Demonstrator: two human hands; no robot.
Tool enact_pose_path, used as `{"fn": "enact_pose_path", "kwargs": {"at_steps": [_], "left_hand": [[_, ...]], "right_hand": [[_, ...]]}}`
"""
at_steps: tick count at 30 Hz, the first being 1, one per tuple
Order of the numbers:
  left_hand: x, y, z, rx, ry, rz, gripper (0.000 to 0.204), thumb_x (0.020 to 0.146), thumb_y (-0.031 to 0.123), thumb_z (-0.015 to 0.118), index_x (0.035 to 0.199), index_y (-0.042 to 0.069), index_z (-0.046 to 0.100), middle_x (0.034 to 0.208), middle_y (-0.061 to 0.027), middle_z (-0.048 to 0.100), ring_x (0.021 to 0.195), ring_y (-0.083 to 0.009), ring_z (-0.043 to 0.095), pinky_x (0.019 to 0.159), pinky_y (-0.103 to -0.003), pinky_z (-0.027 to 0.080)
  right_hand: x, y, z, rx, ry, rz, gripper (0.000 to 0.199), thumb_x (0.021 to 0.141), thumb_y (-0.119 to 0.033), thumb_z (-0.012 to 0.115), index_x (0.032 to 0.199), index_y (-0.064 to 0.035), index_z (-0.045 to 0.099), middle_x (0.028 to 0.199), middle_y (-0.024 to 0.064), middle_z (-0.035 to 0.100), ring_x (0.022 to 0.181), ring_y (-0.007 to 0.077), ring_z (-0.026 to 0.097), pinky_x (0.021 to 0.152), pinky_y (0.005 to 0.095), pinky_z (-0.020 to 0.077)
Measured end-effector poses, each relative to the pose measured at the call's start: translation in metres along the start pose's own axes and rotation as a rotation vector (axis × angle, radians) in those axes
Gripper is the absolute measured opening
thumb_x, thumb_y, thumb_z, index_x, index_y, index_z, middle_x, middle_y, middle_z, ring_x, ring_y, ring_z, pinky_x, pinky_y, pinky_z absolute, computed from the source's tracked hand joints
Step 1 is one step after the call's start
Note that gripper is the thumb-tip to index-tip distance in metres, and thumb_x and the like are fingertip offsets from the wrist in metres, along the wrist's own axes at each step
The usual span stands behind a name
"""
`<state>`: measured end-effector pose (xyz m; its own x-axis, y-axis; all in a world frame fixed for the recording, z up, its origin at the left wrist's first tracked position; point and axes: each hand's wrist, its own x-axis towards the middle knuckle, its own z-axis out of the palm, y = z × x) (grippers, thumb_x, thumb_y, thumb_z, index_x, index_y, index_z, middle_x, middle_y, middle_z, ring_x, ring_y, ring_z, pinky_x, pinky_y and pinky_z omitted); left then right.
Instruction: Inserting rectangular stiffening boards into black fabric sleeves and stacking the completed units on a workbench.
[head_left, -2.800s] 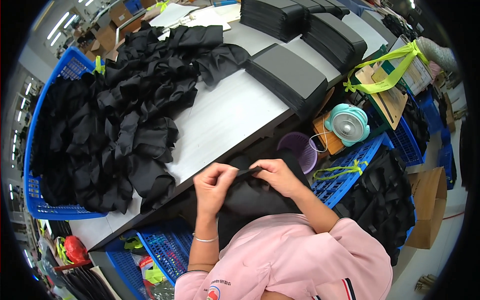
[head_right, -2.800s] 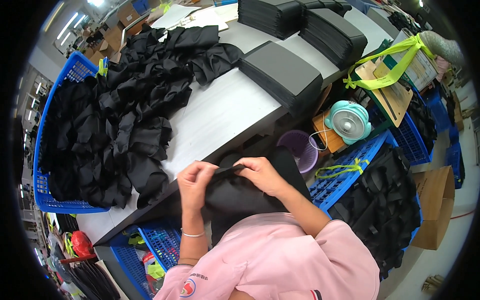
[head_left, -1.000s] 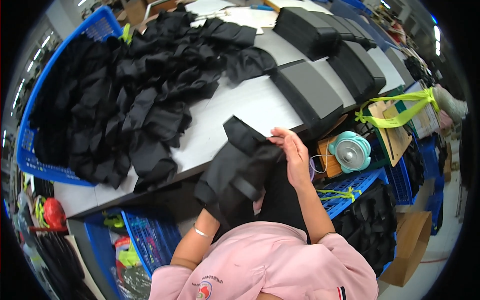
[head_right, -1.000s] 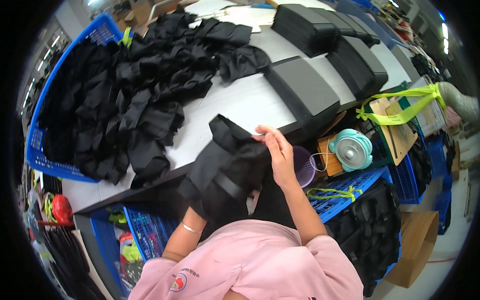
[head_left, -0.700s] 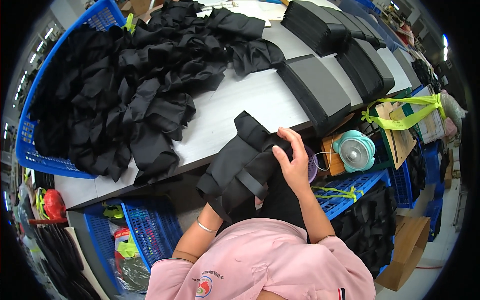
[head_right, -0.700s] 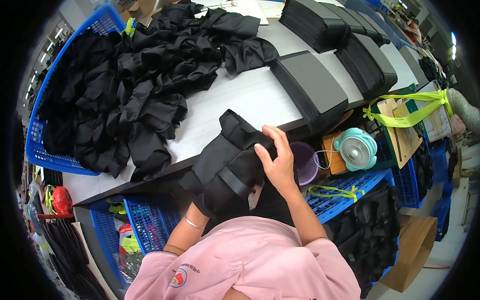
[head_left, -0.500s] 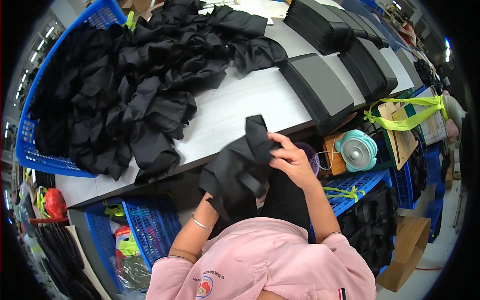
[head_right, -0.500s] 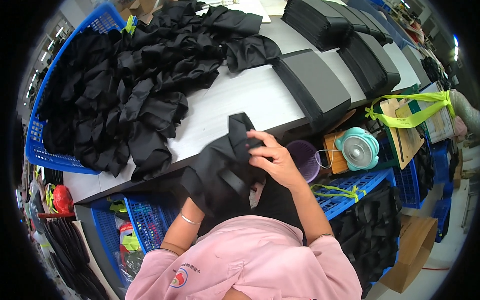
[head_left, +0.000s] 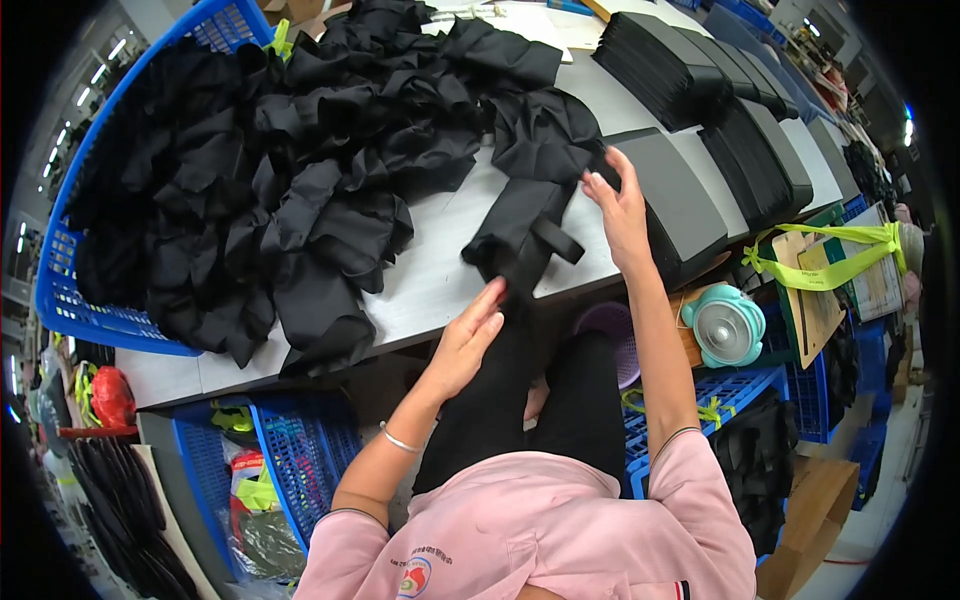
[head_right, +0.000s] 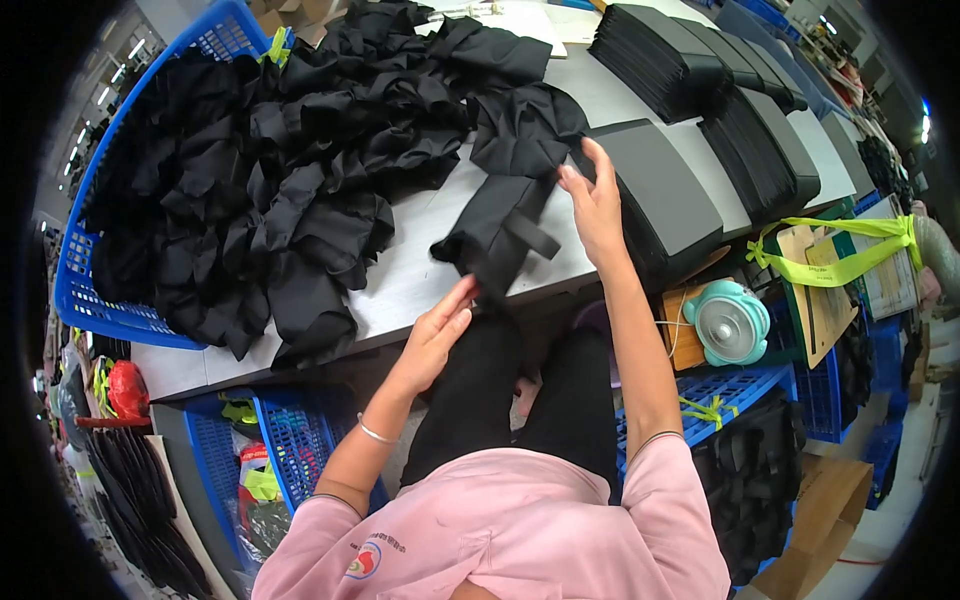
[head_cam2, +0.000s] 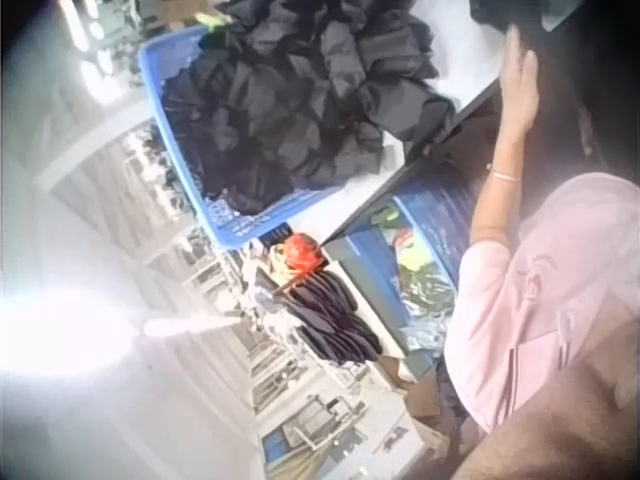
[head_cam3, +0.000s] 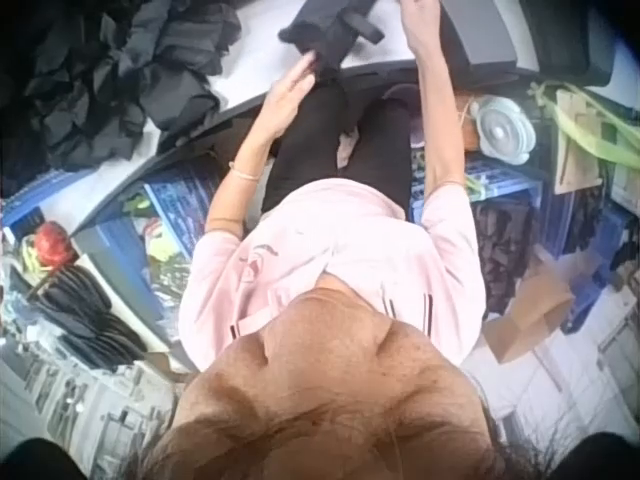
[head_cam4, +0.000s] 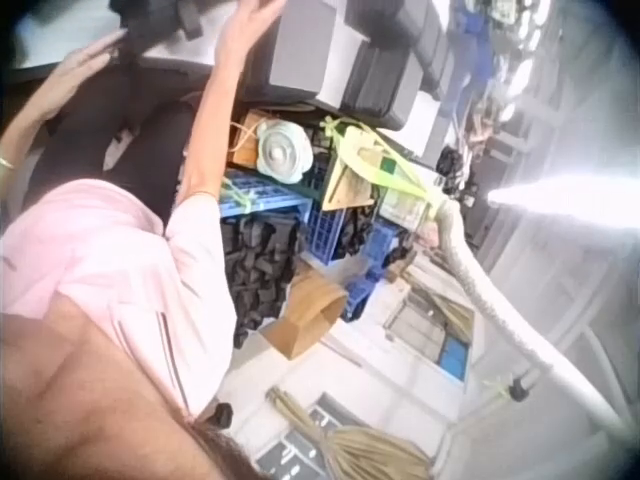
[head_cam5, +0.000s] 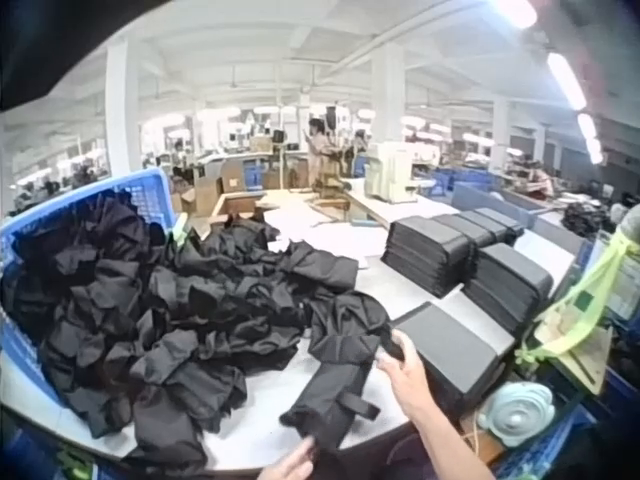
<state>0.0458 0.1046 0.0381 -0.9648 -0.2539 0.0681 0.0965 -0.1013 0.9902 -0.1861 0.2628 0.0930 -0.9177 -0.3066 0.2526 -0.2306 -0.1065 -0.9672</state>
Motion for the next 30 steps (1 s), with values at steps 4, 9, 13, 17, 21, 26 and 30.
{"fn": "enact_pose_path", "kwargs": {"at_steps": [4, 9, 13, 17, 21, 26, 30], "left_hand": [[-0.007, 0.006, -0.019, -0.132, 0.245, -0.085, 0.025, 0.090, -0.002, 0.069, 0.115, -0.002, 0.063, 0.104, -0.0065, 0.067, 0.094, -0.0102, 0.064, 0.085, -0.024, 0.052], [0.041, 0.007, -0.003, 0.000, 0.406, 0.097, 0.030, 0.085, 0.002, 0.076, 0.109, -0.002, 0.059, 0.098, -0.0058, 0.063, 0.085, -0.0111, 0.060, 0.079, -0.026, 0.052], [0.078, -0.006, 0.019, 0.072, 0.435, 0.141, 0.035, 0.083, 0.003, 0.078, 0.111, -0.001, 0.057, 0.098, -0.0077, 0.064, 0.085, -0.0121, 0.061, 0.077, -0.026, 0.052], [0.092, -0.015, 0.034, -0.014, 0.537, 0.145, 0.032, 0.083, 0.001, 0.077, 0.106, -0.001, 0.056, 0.096, -0.0098, 0.065, 0.081, -0.0141, 0.063, 0.074, -0.026, 0.053], [0.097, -0.027, 0.044, 0.033, 0.545, 0.133, 0.032, 0.083, 0.000, 0.075, 0.108, -0.001, 0.056, 0.096, -0.0105, 0.066, 0.081, -0.0138, 0.064, 0.072, -0.026, 0.052], [0.100, -0.027, 0.044, 0.127, 0.518, 0.003, 0.032, 0.085, 0.006, 0.075, 0.111, -0.002, 0.059, 0.101, -0.0112, 0.067, 0.082, -0.0144, 0.064, 0.071, -0.028, 0.051], [0.103, -0.032, 0.055, 0.290, 0.612, 0.090, 0.030, 0.085, 0.010, 0.075, 0.109, -0.001, 0.063, 0.101, -0.0119, 0.067, 0.087, -0.0218, 0.064, 0.077, -0.033, 0.051]], "right_hand": [[-0.046, 0.006, 0.004, -0.156, 0.147, -0.069, 0.038, 0.100, -0.011, 0.056, 0.136, 0.0022, 0.050, 0.136, 0.0123, 0.052, 0.104, 0.0186, 0.066, 0.089, 0.0289, 0.0516], [-0.106, 0.005, 0.019, -0.012, 0.079, 0.112, 0.020, 0.098, -0.013, 0.062, 0.105, 0.0037, 0.069, 0.091, 0.0058, 0.070, 0.079, 0.0090, 0.062, 0.075, 0.0238, 0.0497], [-0.101, 0.009, 0.040, 0.116, -0.042, 0.254, 0.024, 0.092, -0.013, 0.071, 0.111, 0.0016, 0.066, 0.094, 0.0010, 0.067, 0.083, 0.0059, 0.059, 0.076, 0.0218, 0.0474], [-0.082, 0.013, 0.040, 0.304, -0.120, 0.400, 0.015, 0.090, -0.013, 0.073, 0.099, -0.0036, 0.068, 0.088, -0.0020, 0.065, 0.080, 0.0044, 0.057, 0.075, 0.0205, 0.0447], [-0.077, 0.022, 0.027, 0.277, -0.164, 0.376, 0.012, 0.089, -0.014, 0.074, 0.089, -0.0052, 0.067, 0.087, -0.0031, 0.064, 0.082, 0.0037, 0.056, 0.077, 0.0191, 0.0433], [-0.073, 0.030, 0.016, 0.289, -0.157, 0.396, 0.011, 0.091, -0.012, 0.070, 0.085, -0.0071, 0.061, 0.082, -0.0057, 0.059, 0.078, 0.0025, 0.051, 0.074, 0.0181, 0.0398], [-0.073, 0.036, 0.015, 0.326, -0.165, 0.404, 0.011, 0.093, -0.011, 0.066, 0.087, -0.0083, 0.058, 0.078, -0.0068, 0.054, 0.072, 0.0025, 0.047, 0.068, 0.0194, 0.0376]]}}
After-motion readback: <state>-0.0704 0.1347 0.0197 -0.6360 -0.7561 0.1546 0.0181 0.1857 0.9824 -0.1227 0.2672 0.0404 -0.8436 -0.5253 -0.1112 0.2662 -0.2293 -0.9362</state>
